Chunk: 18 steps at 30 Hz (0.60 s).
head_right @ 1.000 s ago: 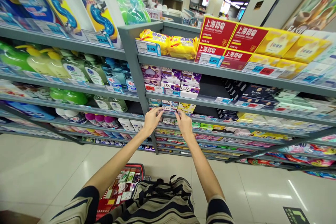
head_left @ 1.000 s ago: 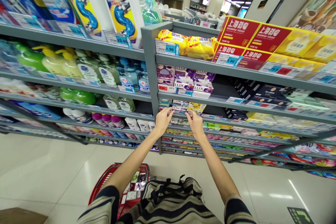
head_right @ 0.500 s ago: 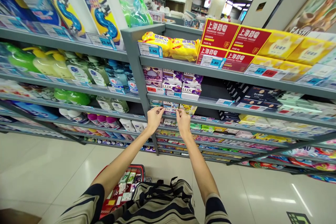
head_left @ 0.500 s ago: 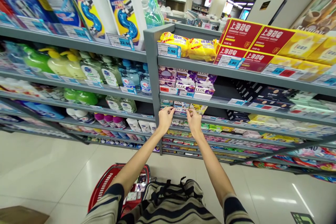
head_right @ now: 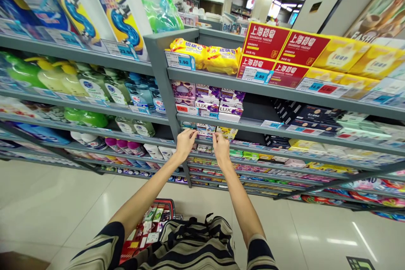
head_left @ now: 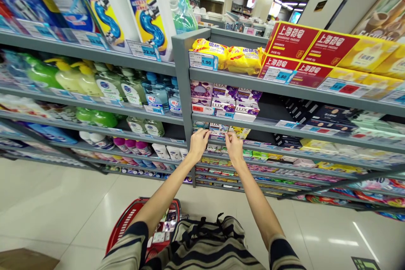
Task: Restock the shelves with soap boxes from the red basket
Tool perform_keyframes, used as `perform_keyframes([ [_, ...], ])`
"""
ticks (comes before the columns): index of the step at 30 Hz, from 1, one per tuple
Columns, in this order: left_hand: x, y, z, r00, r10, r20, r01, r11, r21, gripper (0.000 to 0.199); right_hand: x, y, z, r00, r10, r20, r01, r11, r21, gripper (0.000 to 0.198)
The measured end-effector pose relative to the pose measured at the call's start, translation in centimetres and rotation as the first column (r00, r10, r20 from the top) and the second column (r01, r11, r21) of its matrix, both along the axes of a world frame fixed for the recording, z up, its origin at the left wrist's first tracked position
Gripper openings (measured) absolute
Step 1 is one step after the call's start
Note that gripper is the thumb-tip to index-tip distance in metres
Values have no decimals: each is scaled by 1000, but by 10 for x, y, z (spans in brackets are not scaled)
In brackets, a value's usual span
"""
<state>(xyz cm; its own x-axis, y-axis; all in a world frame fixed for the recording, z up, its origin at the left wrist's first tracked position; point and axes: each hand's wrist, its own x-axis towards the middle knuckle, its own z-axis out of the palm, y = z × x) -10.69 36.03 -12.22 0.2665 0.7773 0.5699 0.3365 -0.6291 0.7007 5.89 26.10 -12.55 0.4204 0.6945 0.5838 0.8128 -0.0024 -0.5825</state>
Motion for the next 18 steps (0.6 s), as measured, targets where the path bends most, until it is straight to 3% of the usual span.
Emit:
perform_keyframes([
  [5,-11,-32,-9,995,27,97,-20,997,-72,28,10,-31,-1,992,-94,-89,101,991,88,42],
  [10,17,-78,-12,986,-112,122,136,968,-212,38,55,-57,6,966,-232,-111,244,962,119,41],
  [14,51,-94,0,957,-229,180,282,883,-375,61,74,-50,11,972,-228,-58,229,973,24,41],
  [16,59,-97,6,940,-258,224,336,819,-466,72,73,-45,11,971,-238,-36,237,971,-26,43],
  [18,61,-99,9,936,-262,237,349,787,-509,78,68,-43,9,968,-249,-20,247,967,-65,43],
])
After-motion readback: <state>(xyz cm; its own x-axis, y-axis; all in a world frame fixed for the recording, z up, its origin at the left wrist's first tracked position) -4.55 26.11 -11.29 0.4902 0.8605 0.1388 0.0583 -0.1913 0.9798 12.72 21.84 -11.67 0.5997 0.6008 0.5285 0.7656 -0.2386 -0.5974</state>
